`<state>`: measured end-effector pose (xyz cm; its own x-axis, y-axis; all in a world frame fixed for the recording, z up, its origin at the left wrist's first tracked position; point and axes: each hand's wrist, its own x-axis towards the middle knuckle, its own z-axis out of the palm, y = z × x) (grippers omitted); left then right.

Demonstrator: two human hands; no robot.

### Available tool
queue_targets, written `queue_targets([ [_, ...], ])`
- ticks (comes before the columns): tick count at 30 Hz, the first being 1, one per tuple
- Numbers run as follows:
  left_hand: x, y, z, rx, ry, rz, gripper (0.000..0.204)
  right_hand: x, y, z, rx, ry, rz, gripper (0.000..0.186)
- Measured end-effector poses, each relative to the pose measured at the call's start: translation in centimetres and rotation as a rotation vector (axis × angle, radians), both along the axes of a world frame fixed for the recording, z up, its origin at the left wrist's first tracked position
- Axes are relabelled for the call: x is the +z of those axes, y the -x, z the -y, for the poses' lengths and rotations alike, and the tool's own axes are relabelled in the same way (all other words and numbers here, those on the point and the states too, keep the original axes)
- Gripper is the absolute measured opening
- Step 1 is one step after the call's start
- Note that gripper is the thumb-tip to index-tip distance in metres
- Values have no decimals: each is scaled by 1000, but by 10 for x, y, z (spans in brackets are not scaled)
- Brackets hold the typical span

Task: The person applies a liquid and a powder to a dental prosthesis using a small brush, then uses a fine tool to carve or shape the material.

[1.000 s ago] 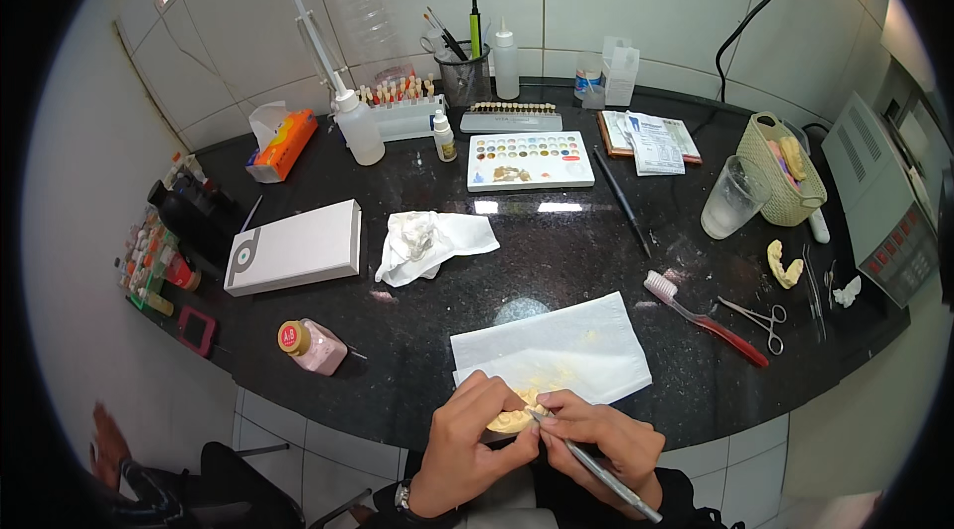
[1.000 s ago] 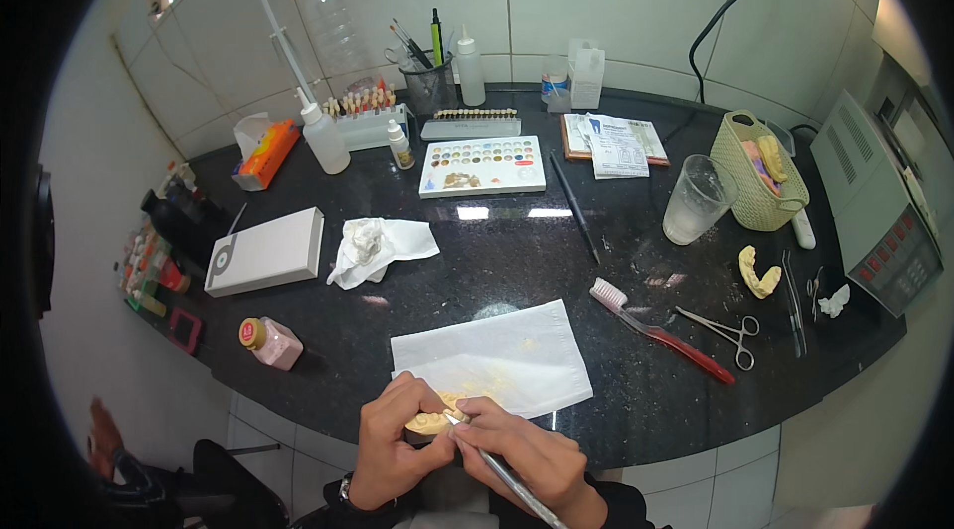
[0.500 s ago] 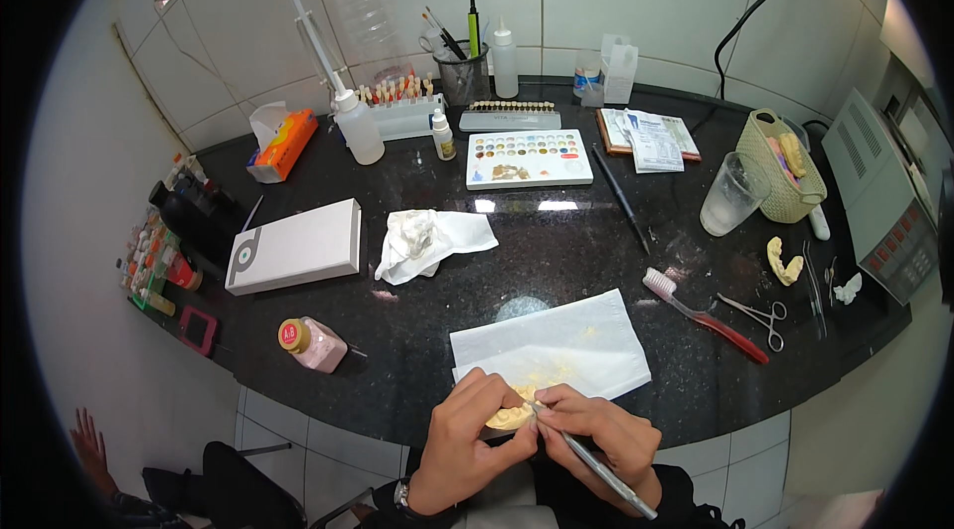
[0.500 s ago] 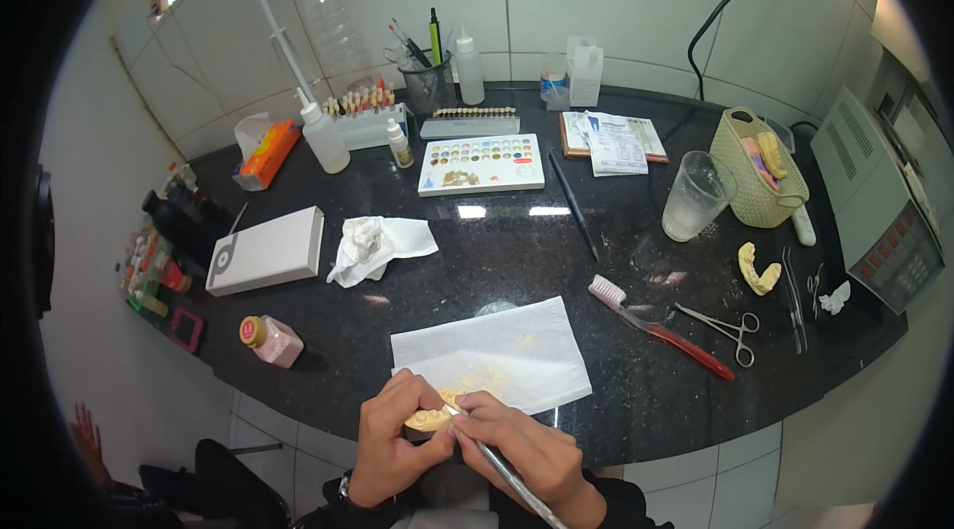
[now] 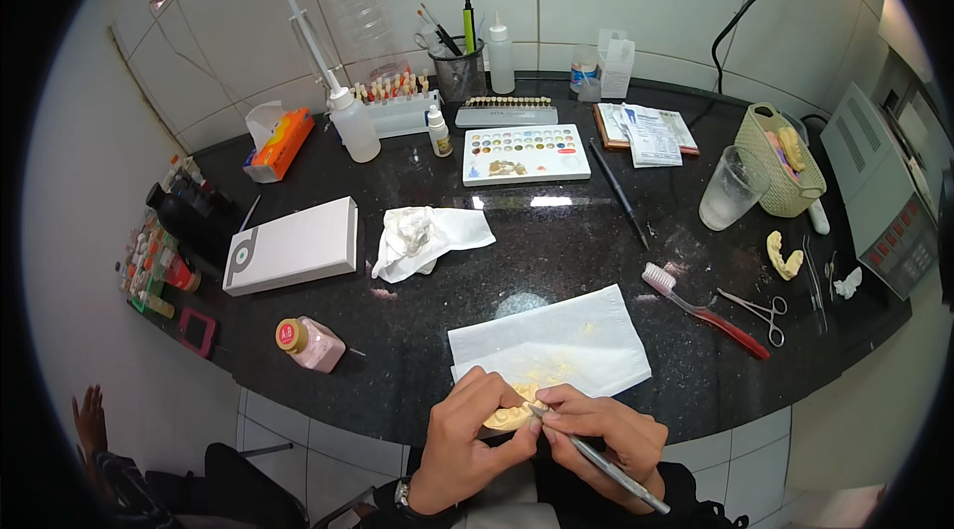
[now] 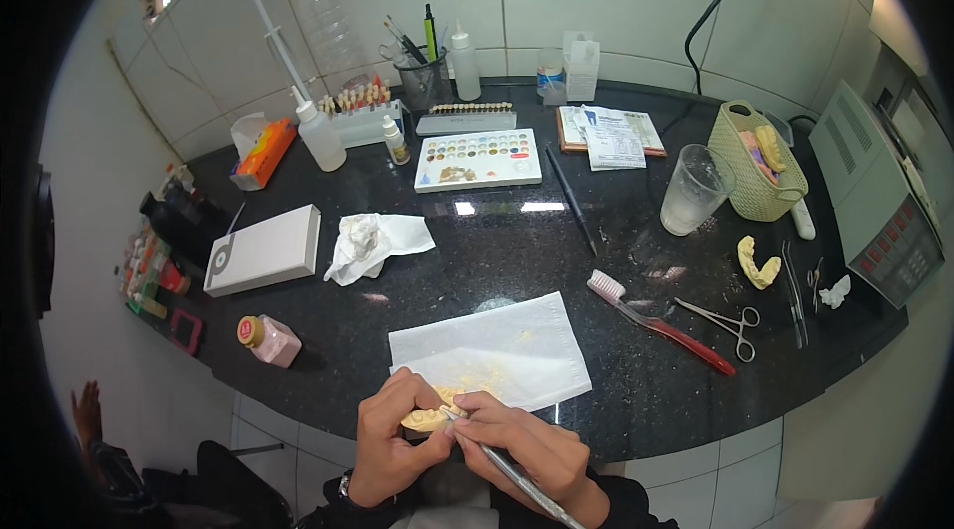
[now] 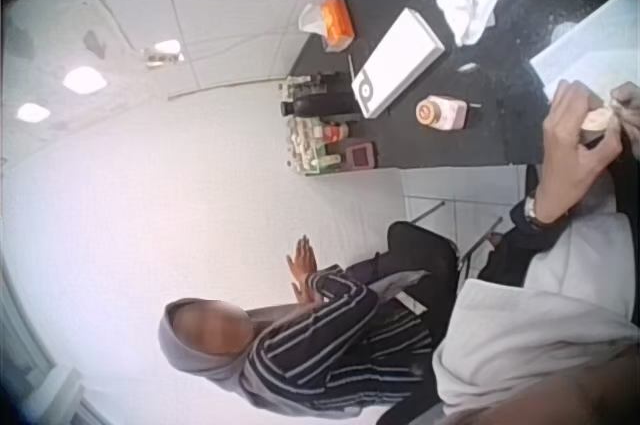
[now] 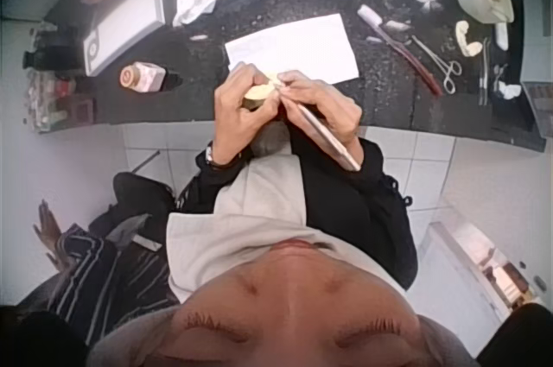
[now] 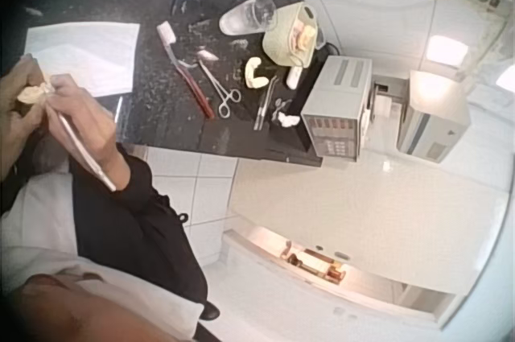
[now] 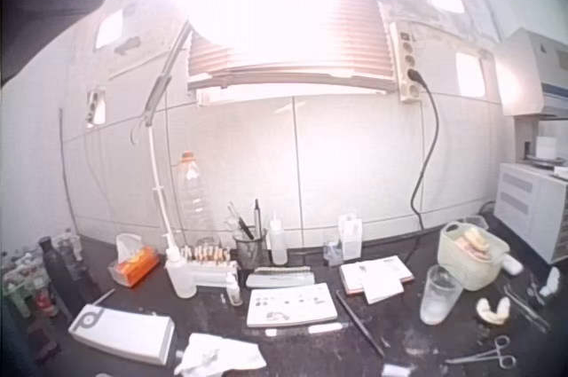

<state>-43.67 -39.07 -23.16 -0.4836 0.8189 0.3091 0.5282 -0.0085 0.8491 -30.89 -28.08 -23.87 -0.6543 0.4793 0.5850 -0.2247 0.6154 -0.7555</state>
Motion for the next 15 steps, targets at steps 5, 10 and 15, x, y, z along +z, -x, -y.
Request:
queue_targets([
  [5,-1,0,0,13,0,-11,21,0,0,1,17,0,10,21],
  [10,-1,1,-1,12,16,-29,20,-2,3,1,-7,-35,3,22],
  [15,1,-1,0,32,23,-15,20,-2,4,0,10,-36,-3,23],
])
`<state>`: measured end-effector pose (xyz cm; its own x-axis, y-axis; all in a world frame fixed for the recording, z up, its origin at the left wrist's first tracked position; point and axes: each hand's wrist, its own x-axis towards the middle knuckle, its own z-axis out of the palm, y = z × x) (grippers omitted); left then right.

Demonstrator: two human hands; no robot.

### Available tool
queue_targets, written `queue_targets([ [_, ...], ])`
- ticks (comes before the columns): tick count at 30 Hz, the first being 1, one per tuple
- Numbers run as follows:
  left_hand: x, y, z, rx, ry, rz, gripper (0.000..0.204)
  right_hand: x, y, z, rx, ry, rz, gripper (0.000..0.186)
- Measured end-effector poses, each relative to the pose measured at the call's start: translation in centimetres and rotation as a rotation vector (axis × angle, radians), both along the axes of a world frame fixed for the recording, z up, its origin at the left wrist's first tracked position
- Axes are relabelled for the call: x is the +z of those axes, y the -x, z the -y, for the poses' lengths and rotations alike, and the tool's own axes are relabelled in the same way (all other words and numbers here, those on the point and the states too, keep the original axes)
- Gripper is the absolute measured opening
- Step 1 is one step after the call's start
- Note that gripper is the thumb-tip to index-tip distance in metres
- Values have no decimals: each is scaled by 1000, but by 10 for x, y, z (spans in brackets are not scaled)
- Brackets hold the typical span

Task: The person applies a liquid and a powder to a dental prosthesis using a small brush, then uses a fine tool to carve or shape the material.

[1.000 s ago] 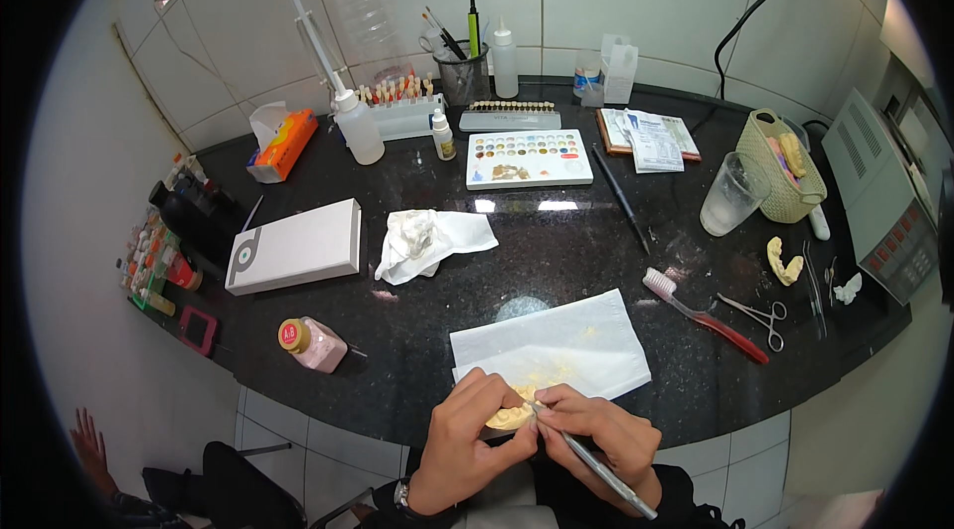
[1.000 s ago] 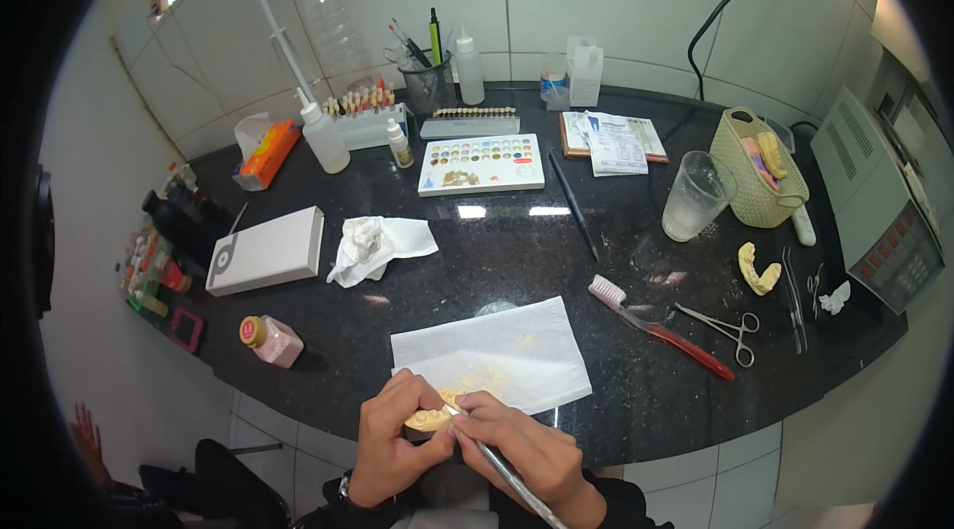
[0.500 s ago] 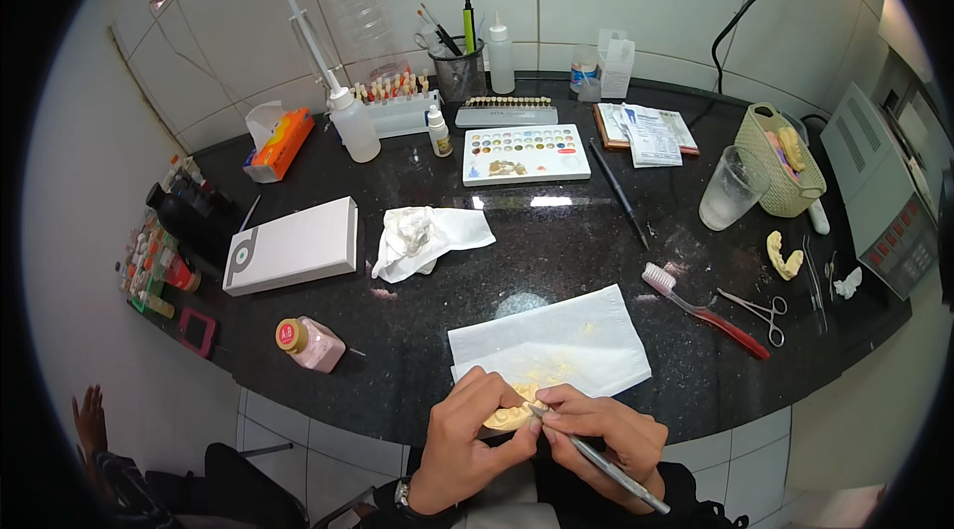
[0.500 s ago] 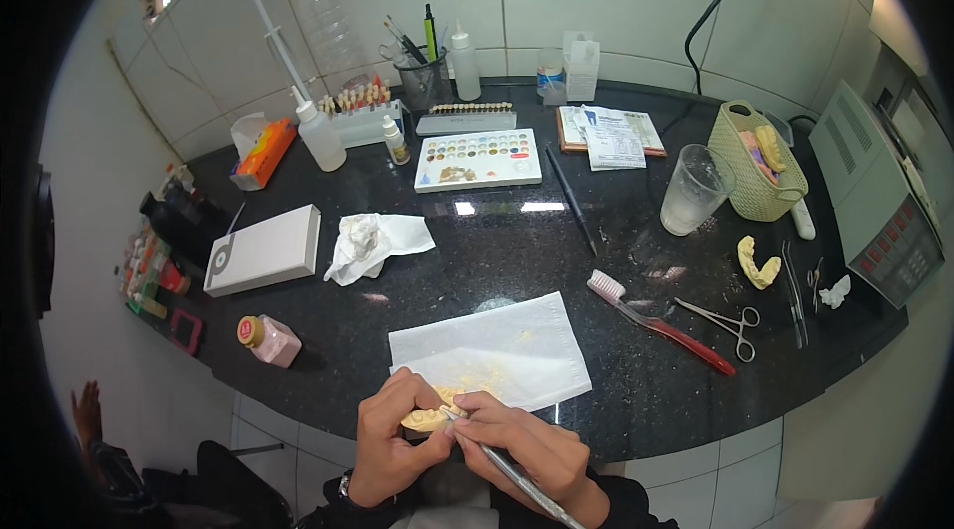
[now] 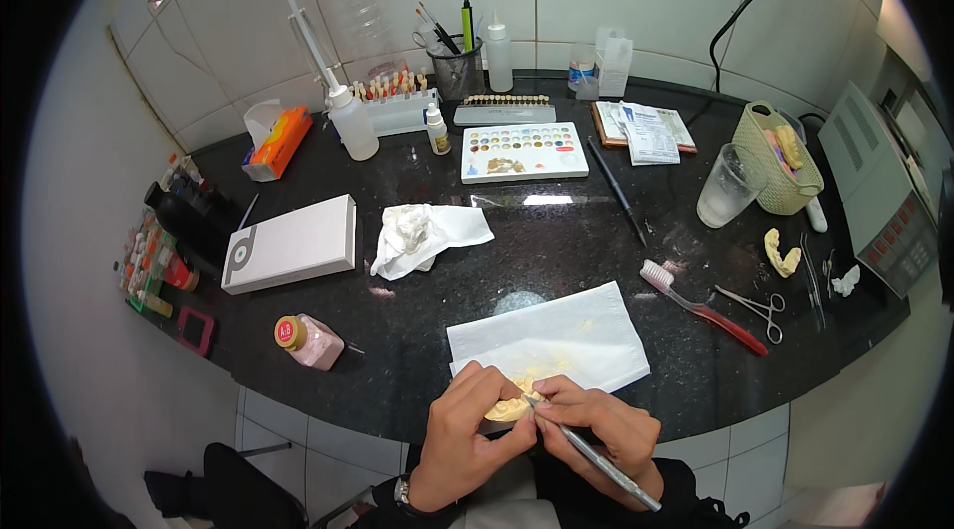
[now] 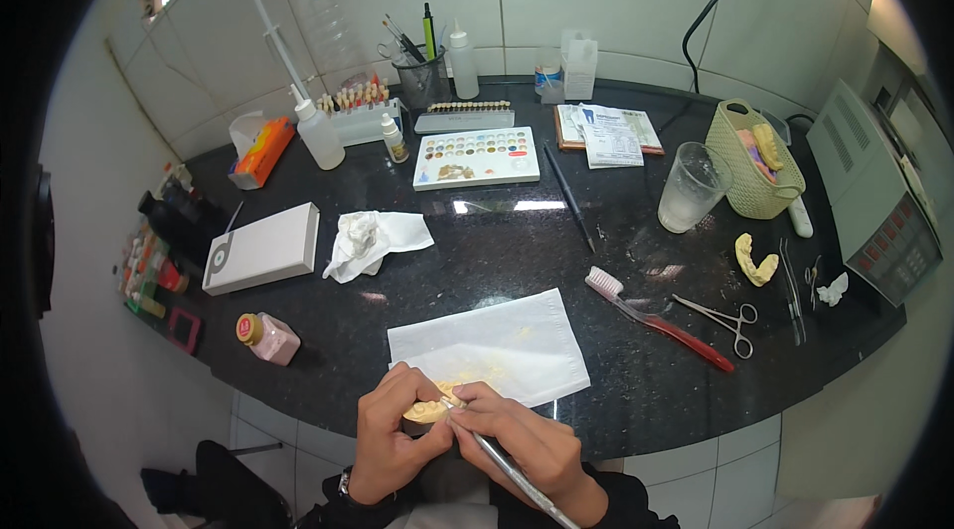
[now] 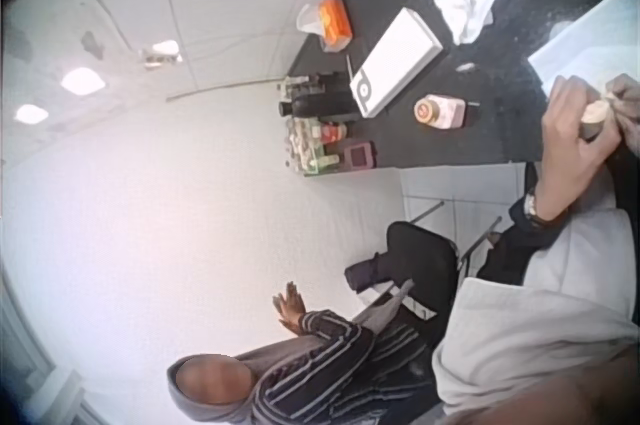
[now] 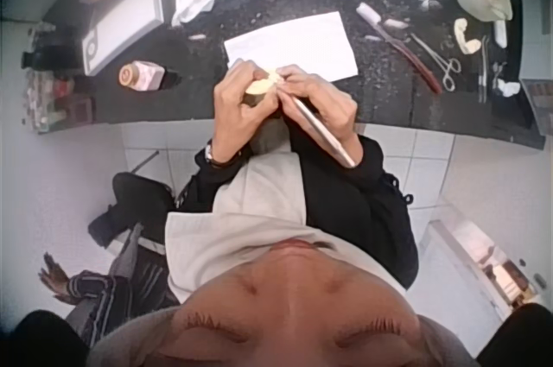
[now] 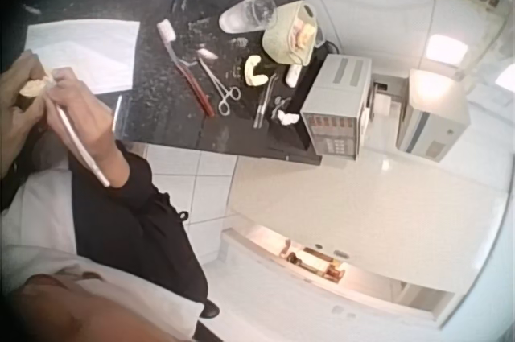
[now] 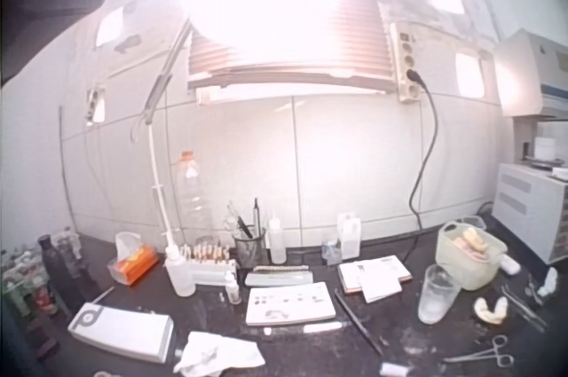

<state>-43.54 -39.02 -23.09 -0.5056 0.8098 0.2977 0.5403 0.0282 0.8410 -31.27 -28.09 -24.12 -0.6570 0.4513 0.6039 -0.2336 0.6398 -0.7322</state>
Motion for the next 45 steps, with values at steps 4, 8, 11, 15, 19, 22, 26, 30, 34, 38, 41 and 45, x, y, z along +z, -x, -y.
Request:
queue_targets([
  [4,0,-1,-1,-9,-8,4,19,0,-4,0,12,40,2,23],
  [8,-1,-1,-1,3,-1,-22,19,0,-1,1,-5,-9,-3,23],
  [11,-1,-1,-1,4,-8,-25,19,-1,0,3,-19,-24,-10,23],
  [15,0,-1,-2,6,2,-31,19,-2,1,4,-56,-52,8,22],
  [19,-1,-1,-2,11,8,-32,18,-5,0,3,-53,-61,8,22],
  [22,0,-2,-2,22,22,-44,19,-3,-1,2,-52,-56,17,23],
  [26,1,-3,-2,6,48,-60,19,0,-1,-1,-69,-57,41,23],
  [30,0,-4,-1,19,1,2,20,0,-4,0,-36,1,5,22],
  [34,-1,-3,-2,20,-32,-40,19,3,-4,1,-35,-10,11,20],
  [38,-2,-5,-3,45,-26,-59,19,-4,0,2,-57,-30,-6,20],
  [41,-1,-5,-3,38,-25,-54,19,-3,1,4,-86,-58,8,21],
  [45,-1,-5,-2,28,-20,-70,20,1,-1,3,-79,-62,33,20],
])
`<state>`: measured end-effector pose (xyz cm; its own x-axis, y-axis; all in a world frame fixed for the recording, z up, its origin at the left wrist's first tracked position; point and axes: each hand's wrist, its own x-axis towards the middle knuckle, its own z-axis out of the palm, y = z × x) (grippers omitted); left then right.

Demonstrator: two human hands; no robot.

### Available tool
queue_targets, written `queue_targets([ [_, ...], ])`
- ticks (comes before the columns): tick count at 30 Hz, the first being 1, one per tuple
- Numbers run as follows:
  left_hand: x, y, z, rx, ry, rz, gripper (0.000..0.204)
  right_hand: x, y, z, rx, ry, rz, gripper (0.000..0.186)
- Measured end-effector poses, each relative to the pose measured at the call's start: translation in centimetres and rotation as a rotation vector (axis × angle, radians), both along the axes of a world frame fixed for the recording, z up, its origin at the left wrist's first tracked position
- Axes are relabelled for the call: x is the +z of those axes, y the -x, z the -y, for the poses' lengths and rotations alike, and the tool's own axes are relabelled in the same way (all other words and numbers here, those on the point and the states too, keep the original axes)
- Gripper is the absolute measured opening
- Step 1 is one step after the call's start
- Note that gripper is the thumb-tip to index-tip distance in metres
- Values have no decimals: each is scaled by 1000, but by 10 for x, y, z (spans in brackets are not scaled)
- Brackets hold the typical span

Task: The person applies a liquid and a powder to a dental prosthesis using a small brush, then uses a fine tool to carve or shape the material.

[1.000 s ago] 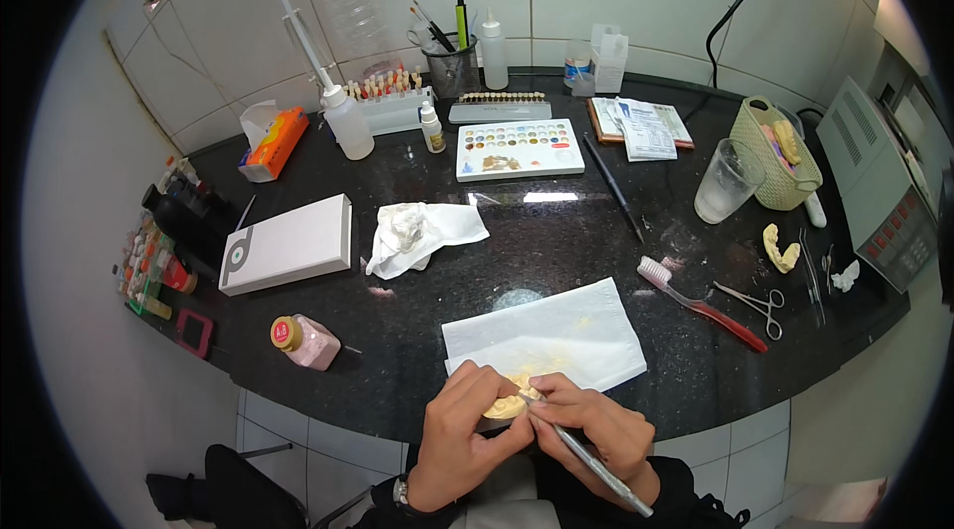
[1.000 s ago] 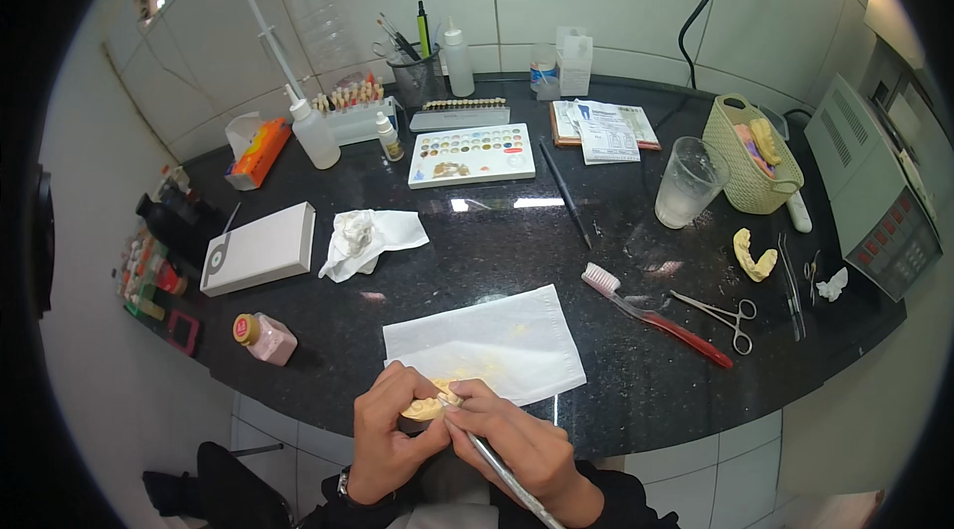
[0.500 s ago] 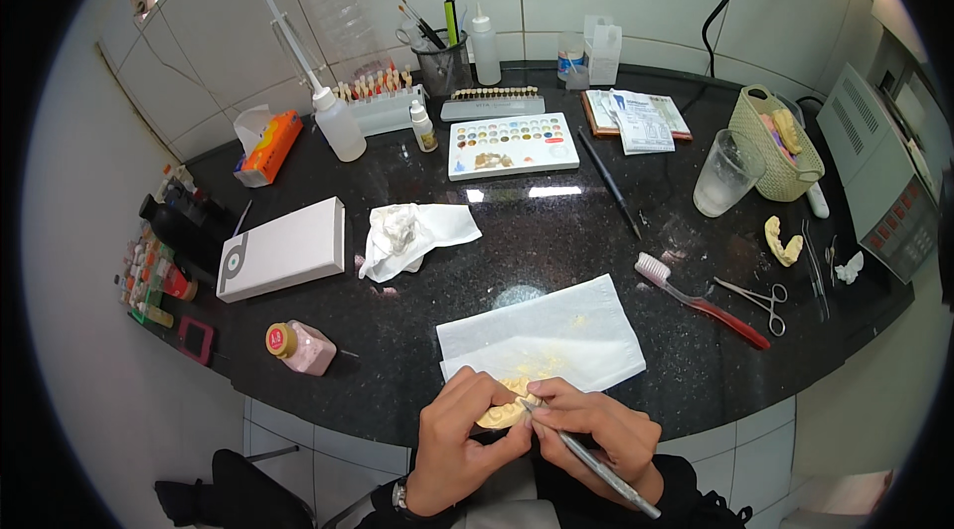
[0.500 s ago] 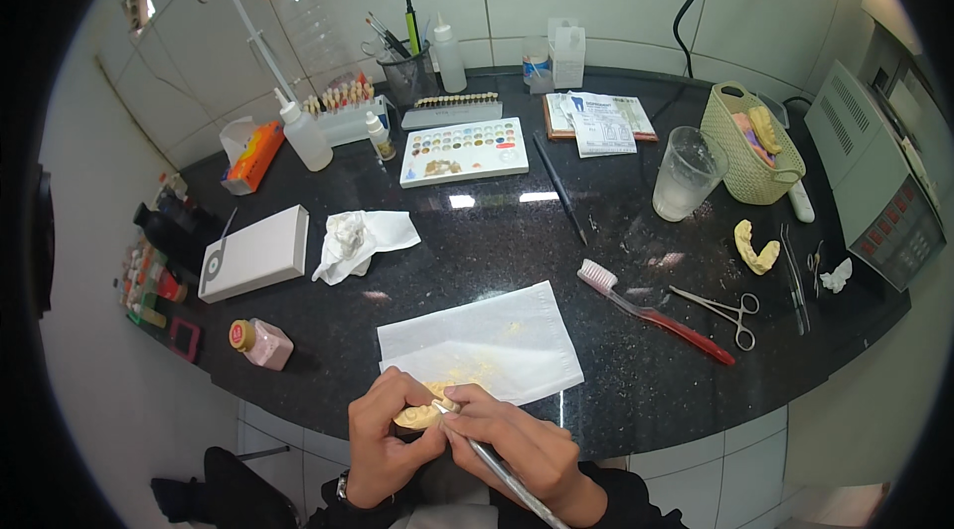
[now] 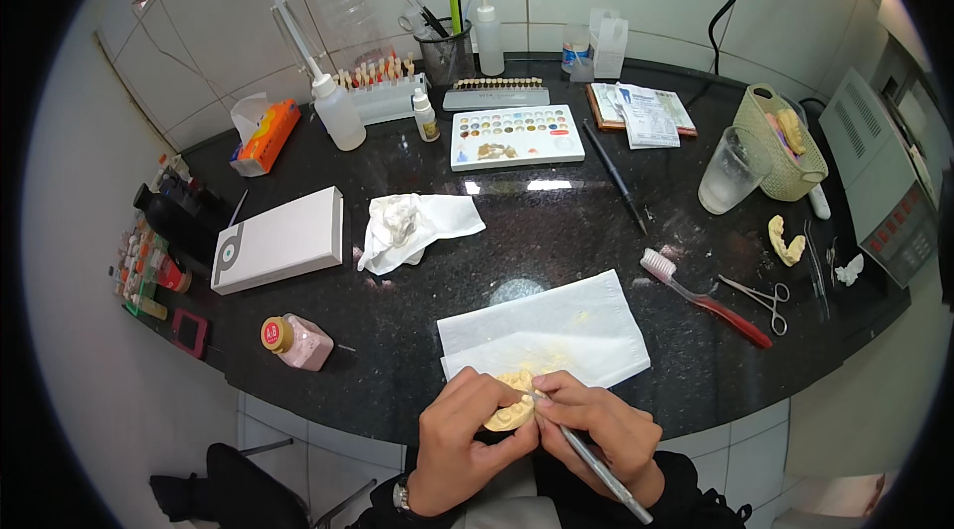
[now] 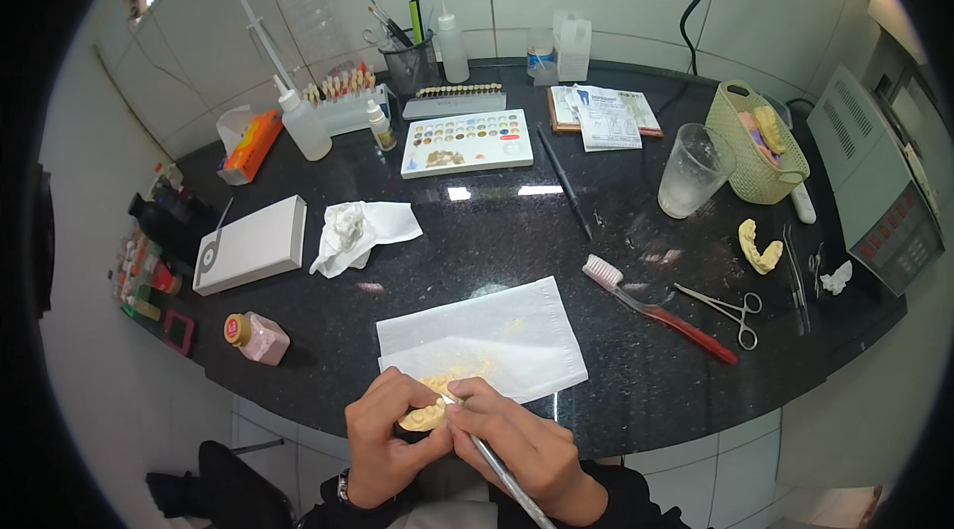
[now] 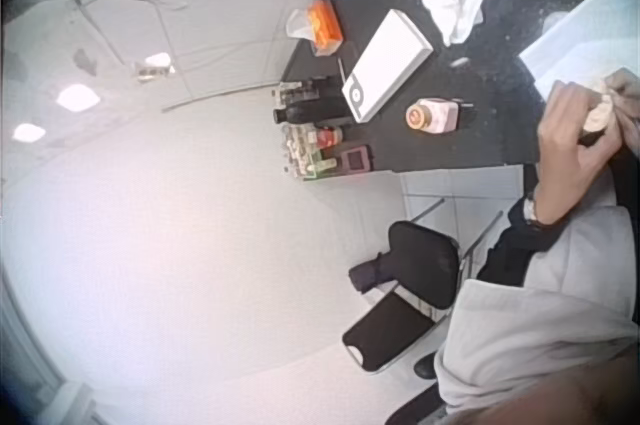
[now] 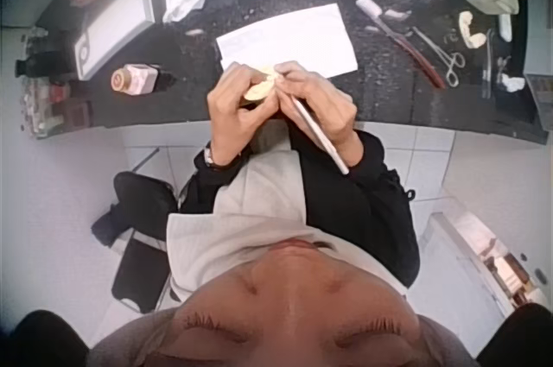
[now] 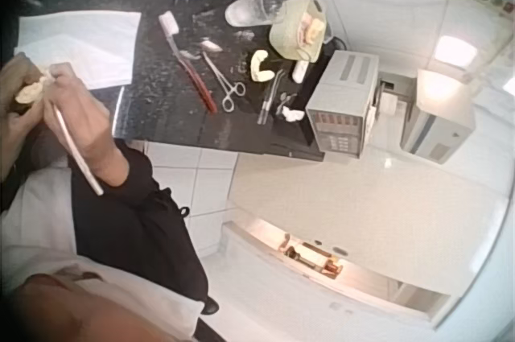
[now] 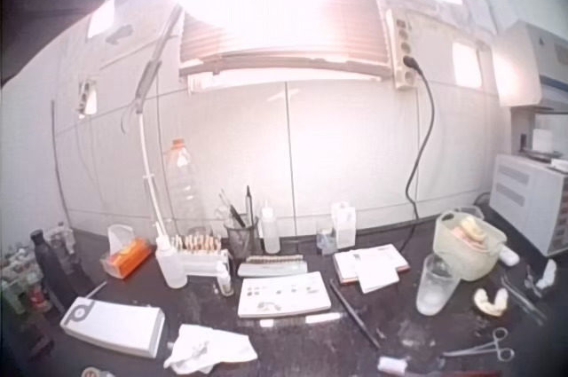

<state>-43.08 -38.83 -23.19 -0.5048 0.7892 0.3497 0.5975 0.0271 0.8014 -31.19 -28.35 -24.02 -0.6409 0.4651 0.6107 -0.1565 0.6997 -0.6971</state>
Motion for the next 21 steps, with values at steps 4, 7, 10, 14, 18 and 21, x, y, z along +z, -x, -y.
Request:
queue_targets([
  [4,1,-1,0,3,0,35,20,-1,-2,0,15,43,-50,20],
  [7,0,0,0,12,-10,6,20,-1,-1,0,18,23,-20,20],
  [10,-1,-1,-1,20,-10,-7,20,-2,1,1,-2,-1,1,20],
  [14,-2,-1,-1,33,-16,-44,21,-3,1,0,5,1,-1,20],
  [18,-1,-2,0,22,-30,-39,23,-4,1,0,15,23,-42,21],
  [21,-1,0,1,13,-40,-13,23,-2,0,0,37,41,-33,21],
])
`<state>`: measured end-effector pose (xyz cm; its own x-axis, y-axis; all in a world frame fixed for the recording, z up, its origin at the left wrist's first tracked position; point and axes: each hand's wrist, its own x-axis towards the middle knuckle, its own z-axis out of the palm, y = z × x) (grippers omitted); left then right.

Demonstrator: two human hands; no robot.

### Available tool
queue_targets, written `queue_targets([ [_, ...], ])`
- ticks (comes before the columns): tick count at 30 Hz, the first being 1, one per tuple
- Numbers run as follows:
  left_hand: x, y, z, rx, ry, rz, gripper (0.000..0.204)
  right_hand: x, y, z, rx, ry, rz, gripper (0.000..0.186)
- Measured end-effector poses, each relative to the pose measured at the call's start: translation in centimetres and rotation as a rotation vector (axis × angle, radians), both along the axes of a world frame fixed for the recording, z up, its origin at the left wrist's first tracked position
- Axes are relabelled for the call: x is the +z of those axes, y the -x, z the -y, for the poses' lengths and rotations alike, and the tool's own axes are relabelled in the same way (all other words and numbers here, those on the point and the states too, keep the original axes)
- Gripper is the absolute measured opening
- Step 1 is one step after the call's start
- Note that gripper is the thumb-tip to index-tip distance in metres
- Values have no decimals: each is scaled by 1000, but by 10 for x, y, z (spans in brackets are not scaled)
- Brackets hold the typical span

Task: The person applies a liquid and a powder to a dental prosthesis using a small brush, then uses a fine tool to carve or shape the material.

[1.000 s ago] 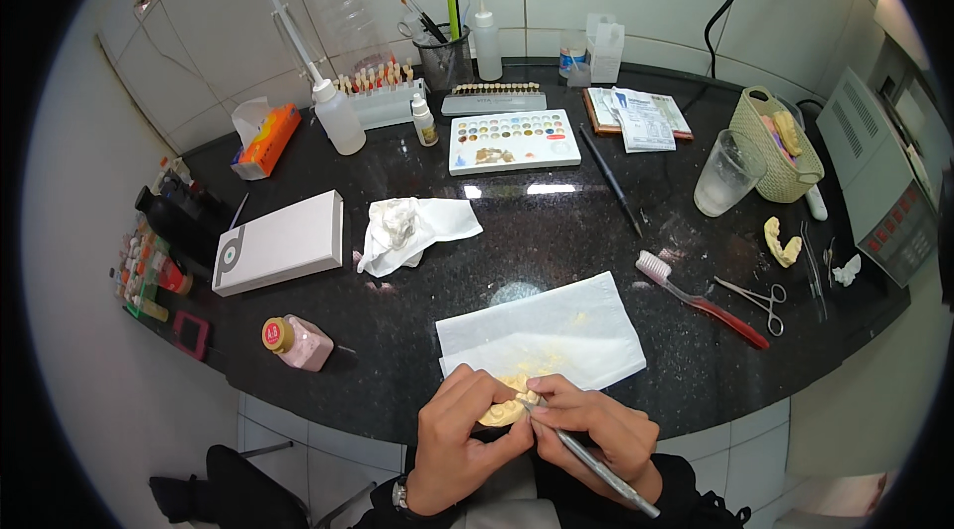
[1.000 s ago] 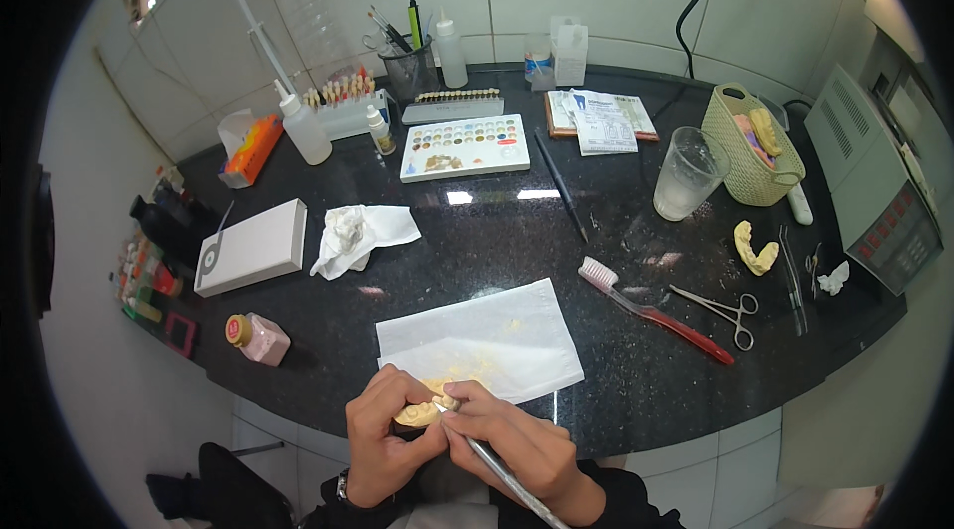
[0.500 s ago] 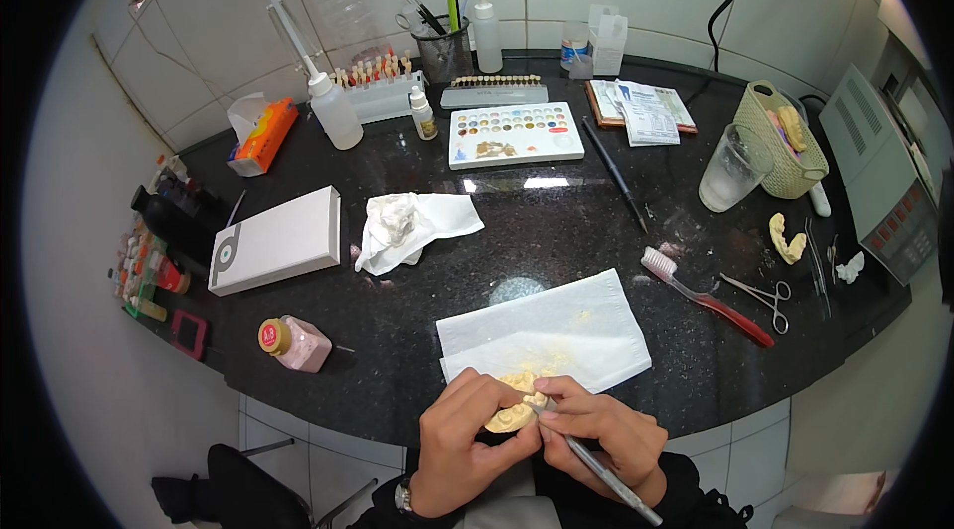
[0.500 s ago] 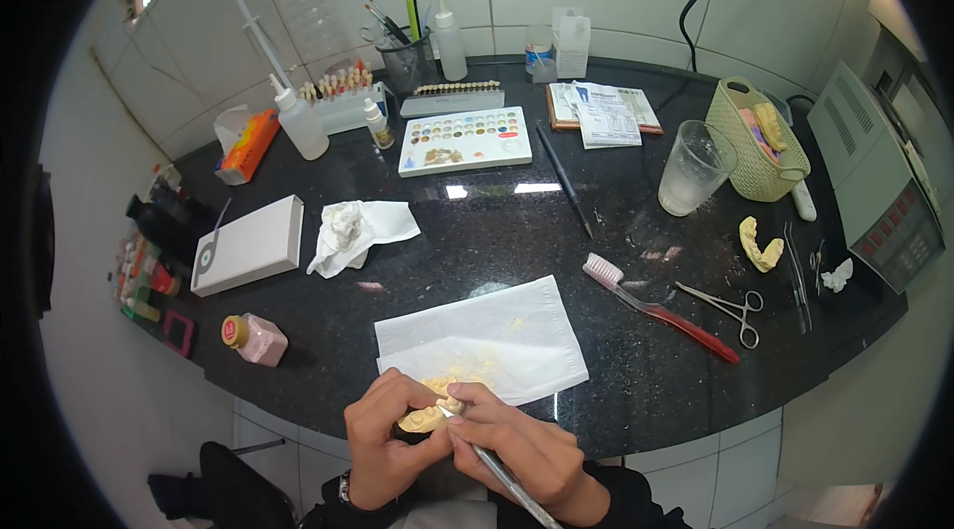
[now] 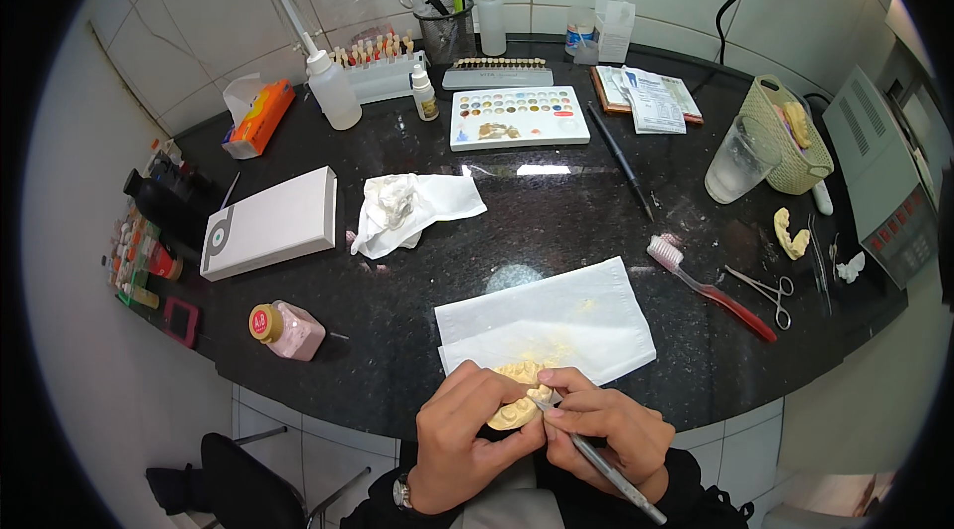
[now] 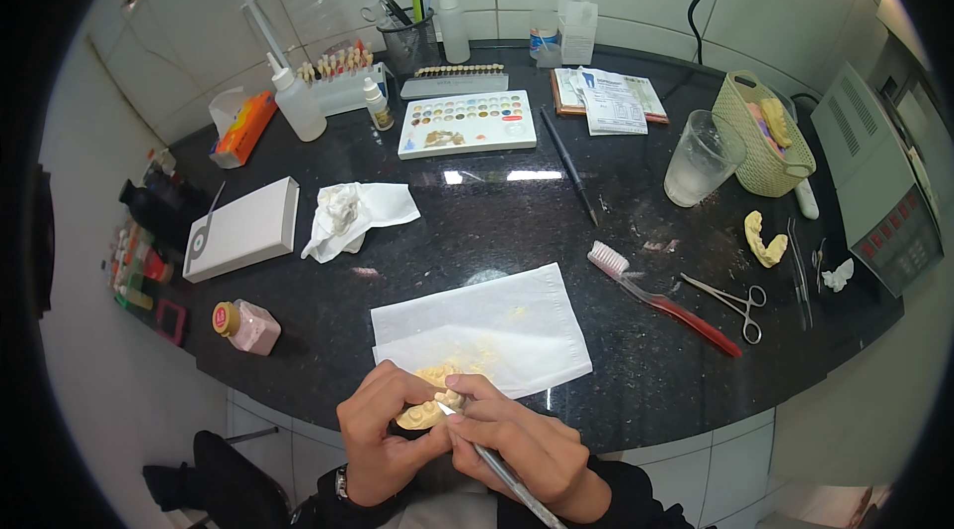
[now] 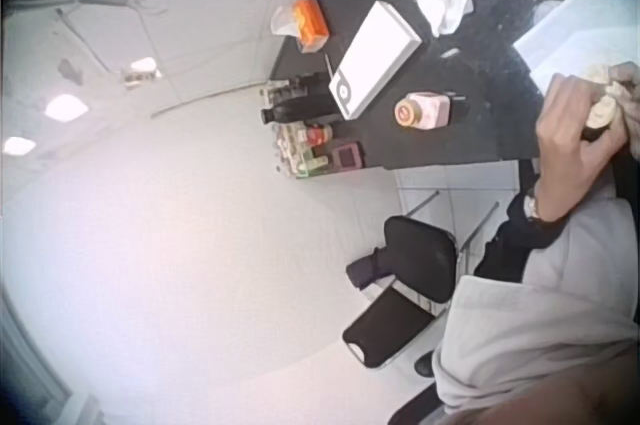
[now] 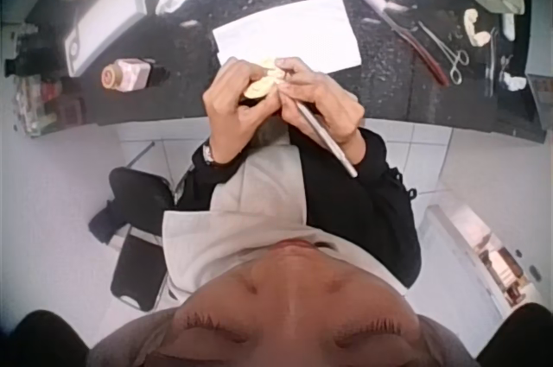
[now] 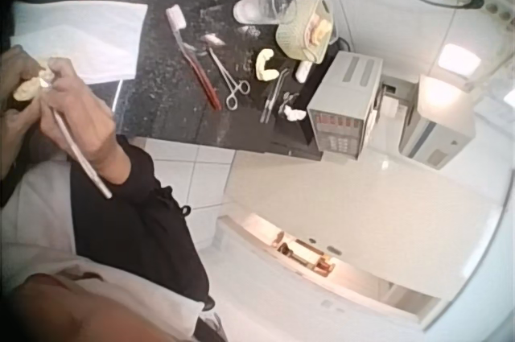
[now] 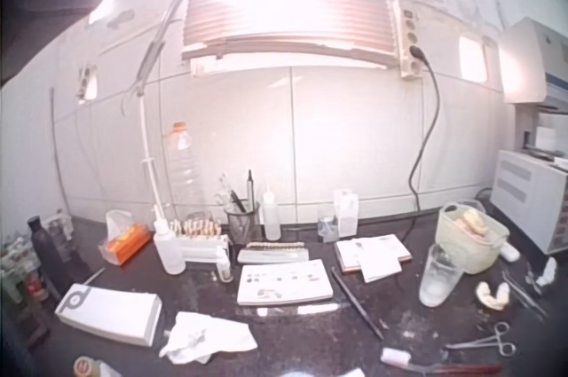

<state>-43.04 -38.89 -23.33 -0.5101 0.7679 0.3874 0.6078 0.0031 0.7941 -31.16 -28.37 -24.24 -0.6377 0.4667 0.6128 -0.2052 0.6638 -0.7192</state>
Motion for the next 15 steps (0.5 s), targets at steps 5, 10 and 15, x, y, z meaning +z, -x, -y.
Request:
queue_targets([
  [5,-1,0,0,8,6,-13,22,-2,1,1,-11,-12,20,21],
  [10,0,0,1,5,-1,-4,22,5,1,3,-11,47,27,16],
  [15,-1,0,1,11,-12,-2,21,0,1,2,14,9,14,19],
])
